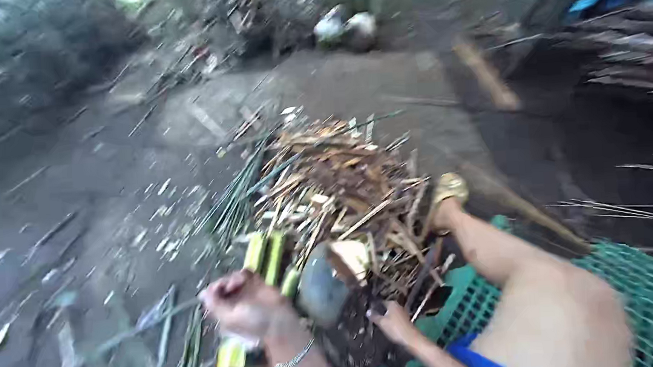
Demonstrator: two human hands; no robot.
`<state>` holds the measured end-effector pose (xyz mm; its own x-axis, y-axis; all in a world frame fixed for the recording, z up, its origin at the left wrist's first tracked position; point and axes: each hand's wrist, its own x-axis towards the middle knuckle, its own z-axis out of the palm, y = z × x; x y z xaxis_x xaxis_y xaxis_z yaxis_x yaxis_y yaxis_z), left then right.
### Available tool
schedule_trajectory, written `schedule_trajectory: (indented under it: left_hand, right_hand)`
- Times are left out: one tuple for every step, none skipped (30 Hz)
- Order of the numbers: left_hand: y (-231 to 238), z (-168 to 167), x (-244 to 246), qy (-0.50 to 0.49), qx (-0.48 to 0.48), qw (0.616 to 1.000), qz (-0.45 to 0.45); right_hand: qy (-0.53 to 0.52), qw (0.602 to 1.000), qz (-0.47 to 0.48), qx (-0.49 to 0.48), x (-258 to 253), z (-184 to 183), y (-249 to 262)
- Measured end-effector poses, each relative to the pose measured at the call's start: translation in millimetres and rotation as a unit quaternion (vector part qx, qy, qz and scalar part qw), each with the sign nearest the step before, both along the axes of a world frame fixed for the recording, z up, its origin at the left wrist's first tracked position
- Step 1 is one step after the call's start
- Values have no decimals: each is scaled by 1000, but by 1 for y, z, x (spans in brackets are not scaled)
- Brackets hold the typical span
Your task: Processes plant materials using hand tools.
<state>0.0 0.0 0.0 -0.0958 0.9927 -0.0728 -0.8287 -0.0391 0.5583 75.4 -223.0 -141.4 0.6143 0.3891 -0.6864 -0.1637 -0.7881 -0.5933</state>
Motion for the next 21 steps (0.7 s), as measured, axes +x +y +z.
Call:
schedule_trajectory:
  left_hand:
    - [-5, 1, -7, 37, -16, 999, 31]
    - [-4, 3, -8, 49, -18, 998, 47]
    - [-3, 4, -6, 51, -18, 997, 57]
    - [-6, 3, -6, 52, -20, 996, 65]
    - [-8, 2, -7, 52, -25, 996, 69]
    - [-7, 3, -5, 50, -32, 996, 69]
    - [-7, 4, -4, 48, -39, 996, 67]
    - [-7, 5, -2, 51, -43, 996, 66]
    - [-7, 5, -2, 52, -44, 996, 63]
    - [-7, 5, -1, 52, -45, 996, 59]
    - [-8, 5, -1, 52, -47, 996, 56]
    - [-9, 5, -1, 55, -46, 996, 52]
    - [-9, 6, -1, 56, -45, 996, 49]
    - [-9, 7, -1, 58, -44, 996, 46]
    - [-9, 8, -1, 59, -46, 996, 43]
    - [-8, 9, 1, 58, -49, 996, 44]
    - [-8, 9, 2, 57, -54, 996, 46]
    - [-8, 8, 3, 57, -58, 996, 44]
    - [-10, 6, 4, 61, -59, 996, 39]
    - [-12, 4, 5, 70, -58, 996, 25]
    - [-12, 2, 7, 87, -58, 994, 4]
  right_hand:
    - [13, 1000, 16, -14, -2, -13, -2]
    - [12, 1000, 9, 0, 1, -16, 3]
    - [7, 1000, -2, 22, 6, -12, 6]
    - [-2, 999, -15, 51, 8, -3, 4]
    - [-16, 995, -34, 97, 8, 8, 2]
    - [-34, 986, -53, 155, 12, 23, 4]
    - [-63, 970, -64, 225, 18, 42, 7]
    - [-100, 947, -68, 299, 24, 61, 9]
    - [-131, 913, -66, 380, 32, 79, 12]
    - [-150, 872, -56, 463, 41, 96, 17]
    - [-156, 831, -41, 533, 51, 110, 23]
    - [-165, 793, -19, 586, 58, 119, 29]
    - [-176, 768, -2, 616, 60, 122, 33]
    - [-186, 764, -1, 618, 56, 117, 34]
    - [-193, 784, -17, 590, 45, 104, 31]
    - [-197, 826, -48, 527, 29, 83, 24]
    - [-195, 886, -65, 417, 13, 57, 13]
    - [-160, 946, -63, 274, 1, 30, 2]
    - [-89, 986, -49, 134, -3, 2, -5]
    - [-29, 998, -35, 33, -4, -23, -7]
    - [4, 999, -26, -18, -4, -37, -6]
